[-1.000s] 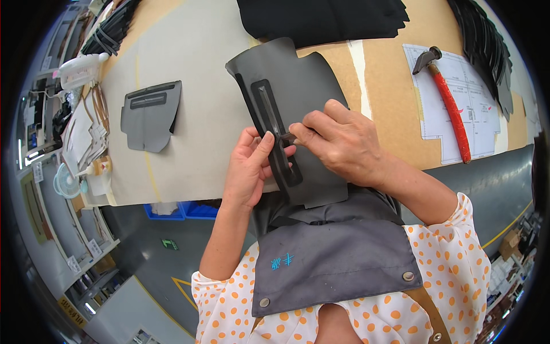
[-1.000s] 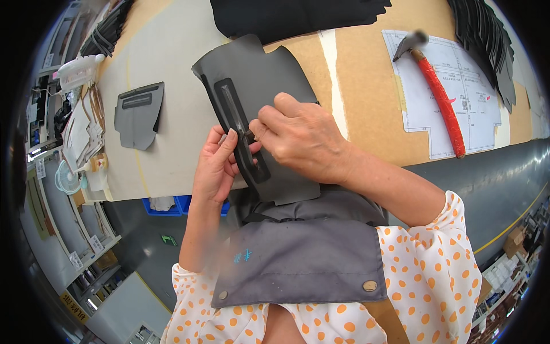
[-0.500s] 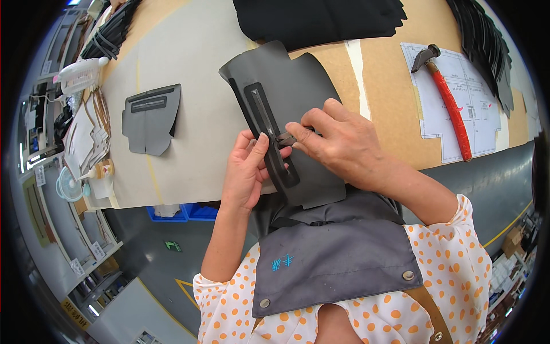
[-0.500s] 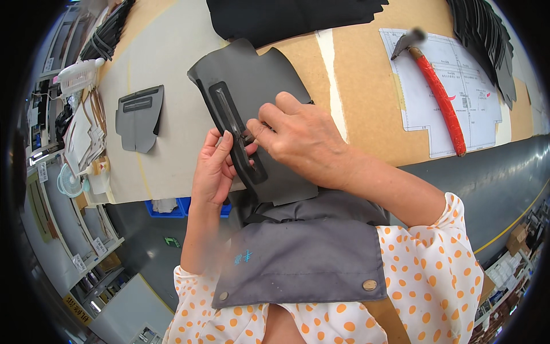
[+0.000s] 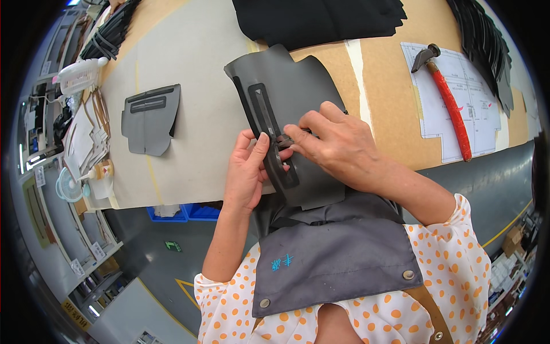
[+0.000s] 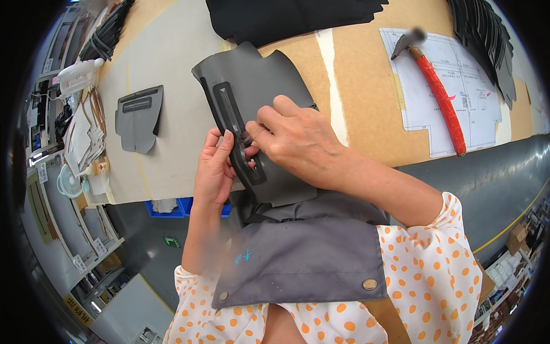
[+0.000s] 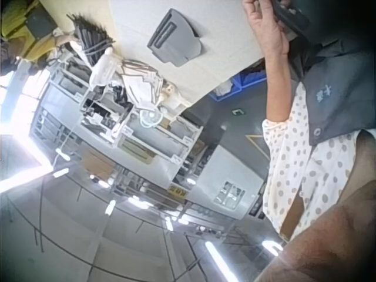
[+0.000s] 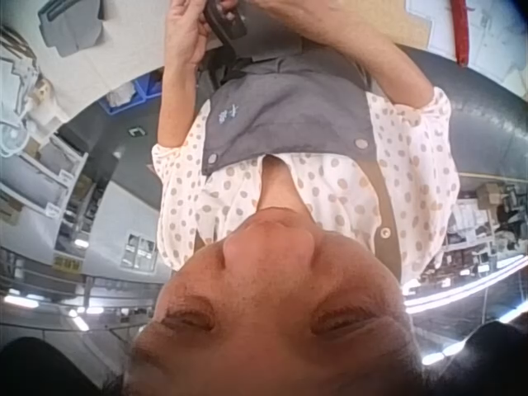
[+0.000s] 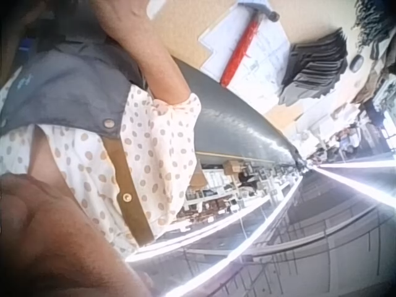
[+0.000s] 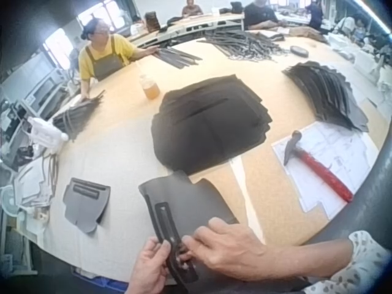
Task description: Manually applying strips or finishing small leather or synthetic components in a workshop setting.
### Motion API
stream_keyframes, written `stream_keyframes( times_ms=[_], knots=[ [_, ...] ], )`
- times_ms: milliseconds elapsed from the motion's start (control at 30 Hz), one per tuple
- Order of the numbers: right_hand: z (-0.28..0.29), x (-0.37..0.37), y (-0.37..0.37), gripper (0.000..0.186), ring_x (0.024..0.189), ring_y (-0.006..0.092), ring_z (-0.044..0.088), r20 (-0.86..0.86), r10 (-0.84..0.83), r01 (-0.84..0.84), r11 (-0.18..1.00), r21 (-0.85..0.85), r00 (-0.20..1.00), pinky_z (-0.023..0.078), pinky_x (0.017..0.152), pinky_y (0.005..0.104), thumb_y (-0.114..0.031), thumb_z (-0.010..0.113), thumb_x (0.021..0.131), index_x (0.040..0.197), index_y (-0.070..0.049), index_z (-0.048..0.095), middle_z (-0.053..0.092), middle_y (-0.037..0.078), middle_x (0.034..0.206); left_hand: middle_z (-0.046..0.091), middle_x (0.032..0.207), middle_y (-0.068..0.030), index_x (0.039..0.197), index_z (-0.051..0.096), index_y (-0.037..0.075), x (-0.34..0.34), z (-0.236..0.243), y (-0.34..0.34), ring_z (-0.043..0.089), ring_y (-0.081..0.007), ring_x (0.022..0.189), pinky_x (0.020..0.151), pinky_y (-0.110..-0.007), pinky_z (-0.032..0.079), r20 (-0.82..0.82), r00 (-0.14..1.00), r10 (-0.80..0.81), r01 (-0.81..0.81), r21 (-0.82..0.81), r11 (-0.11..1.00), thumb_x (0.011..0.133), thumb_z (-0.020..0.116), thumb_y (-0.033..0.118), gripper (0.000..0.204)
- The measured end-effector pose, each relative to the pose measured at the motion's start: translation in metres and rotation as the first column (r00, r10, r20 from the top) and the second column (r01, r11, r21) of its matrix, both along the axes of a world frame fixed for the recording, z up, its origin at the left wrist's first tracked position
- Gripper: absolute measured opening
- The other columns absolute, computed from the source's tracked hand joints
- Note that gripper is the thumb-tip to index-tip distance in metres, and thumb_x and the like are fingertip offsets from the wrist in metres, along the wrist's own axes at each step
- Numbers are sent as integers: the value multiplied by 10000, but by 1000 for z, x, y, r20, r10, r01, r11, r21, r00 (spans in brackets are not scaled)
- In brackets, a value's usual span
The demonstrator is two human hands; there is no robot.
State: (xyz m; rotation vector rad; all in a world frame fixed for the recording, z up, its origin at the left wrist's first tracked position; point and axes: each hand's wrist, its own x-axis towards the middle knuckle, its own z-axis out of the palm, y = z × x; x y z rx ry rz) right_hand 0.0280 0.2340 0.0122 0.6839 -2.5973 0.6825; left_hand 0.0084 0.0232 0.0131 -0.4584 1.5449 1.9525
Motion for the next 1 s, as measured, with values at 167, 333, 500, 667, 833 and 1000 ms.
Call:
stream_keyframes(
  times_ms=[167,333,500,667,833,1000],
  knots=[
    [-3,0,-2,308,774,163,550,11,25,-25,1000,-16,1000,481,596,276,-225,823,786,1067,-127,746,594,-31,860,733,1085,-128,1139,526,101,1,1,1,758,-206,951,702,-324,654,-7,1000,-23,23,-10,1000,1082,578,273,188],
    [-6,-2,6,249,817,169,572,9,-56,56,997,-60,998,493,615,297,-237,811,796,990,-100,735,593,-9,863,726,1036,-90,1149,531,100,1,-2,-1,767,-203,921,678,-320,662,11,1000,14,-14,5,1000,1081,580,264,184],
    [-2,-19,13,240,782,210,606,397,-8,232,821,-521,918,498,648,344,-294,753,920,919,-59,704,600,31,822,722,982,-58,1127,560,86,-2,-1,-3,768,-174,848,670,-317,668,18,1000,-14,15,-19,1000,1077,591,260,184],
    [-21,-27,1,408,636,302,556,682,210,389,689,-611,700,461,645,415,-350,650,1026,836,1,566,563,126,697,703,952,-60,1082,602,40,-5,-2,-4,739,-160,820,702,-331,651,29,999,-16,16,-13,1000,1063,623,267,228],
    [-30,-25,-5,390,687,370,540,567,106,295,768,-569,817,438,640,445,-307,651,1023,835,8,516,559,173,756,710,947,-46,1066,610,49,-4,-6,-17,706,-113,769,709,-300,634,46,999,-16,11,118,993,1069,612,247,198],
    [-34,-23,-6,347,716,381,545,538,86,276,784,-556,839,431,637,449,-272,666,1008,855,-3,511,561,174,782,708,948,-41,1051,611,58,0,-16,-25,680,-93,736,705,-285,634,100,995,-5,-20,248,969,1079,590,249,194]
  ],
)
